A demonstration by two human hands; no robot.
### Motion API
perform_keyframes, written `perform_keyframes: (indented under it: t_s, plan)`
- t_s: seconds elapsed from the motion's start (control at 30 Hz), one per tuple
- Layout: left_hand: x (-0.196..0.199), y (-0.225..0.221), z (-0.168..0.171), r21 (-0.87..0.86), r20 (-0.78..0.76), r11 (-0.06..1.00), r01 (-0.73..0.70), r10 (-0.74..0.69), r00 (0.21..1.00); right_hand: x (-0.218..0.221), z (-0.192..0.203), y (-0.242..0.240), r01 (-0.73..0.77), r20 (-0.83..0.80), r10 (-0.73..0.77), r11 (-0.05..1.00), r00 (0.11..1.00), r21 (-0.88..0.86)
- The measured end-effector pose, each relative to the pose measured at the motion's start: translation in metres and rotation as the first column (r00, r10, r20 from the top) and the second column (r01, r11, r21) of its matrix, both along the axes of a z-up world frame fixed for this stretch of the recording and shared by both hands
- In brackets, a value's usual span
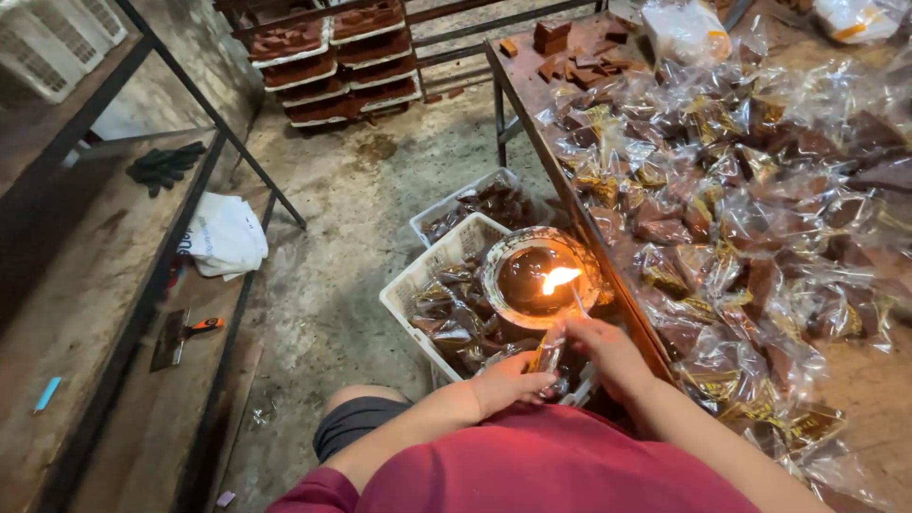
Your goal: The person is sealing individual plastic bags containing food items by carefully holding the open edges over a candle flame to melt and fuse the plastic.
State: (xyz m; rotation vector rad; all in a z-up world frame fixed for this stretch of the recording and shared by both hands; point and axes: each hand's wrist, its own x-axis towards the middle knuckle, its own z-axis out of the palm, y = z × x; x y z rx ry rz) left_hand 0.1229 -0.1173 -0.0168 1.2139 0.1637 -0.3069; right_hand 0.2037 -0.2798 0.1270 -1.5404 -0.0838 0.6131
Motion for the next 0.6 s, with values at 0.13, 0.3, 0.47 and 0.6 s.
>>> perform_keyframes:
  t_s: [0.13,0.3,0.47,0.6]
  plan:
    - [0.010,0.010,0.000,0.200,-0.041,0.978,-0.060,0.070,0.997,0.045,-0.055,-0.014,0.174,0.051,-0.179,0.980,0.982,0.091]
    - [0.024,0.013,0.043,-0.119,-0.217,0.984,-0.132,0.104,0.971,0.067,-0.071,-0.023,0.177,0.387,-0.093,0.967,0.917,-0.185]
    - [0.030,0.007,0.047,-0.094,-0.284,0.977,-0.192,0.158,0.946,0.069,-0.079,-0.022,0.086,0.389,0.068,0.926,0.919,-0.367]
    - [0.021,-0.001,0.029,-0.079,-0.222,0.979,-0.188,0.166,0.961,0.052,-0.062,-0.016,-0.157,0.043,0.177,0.945,0.983,-0.287]
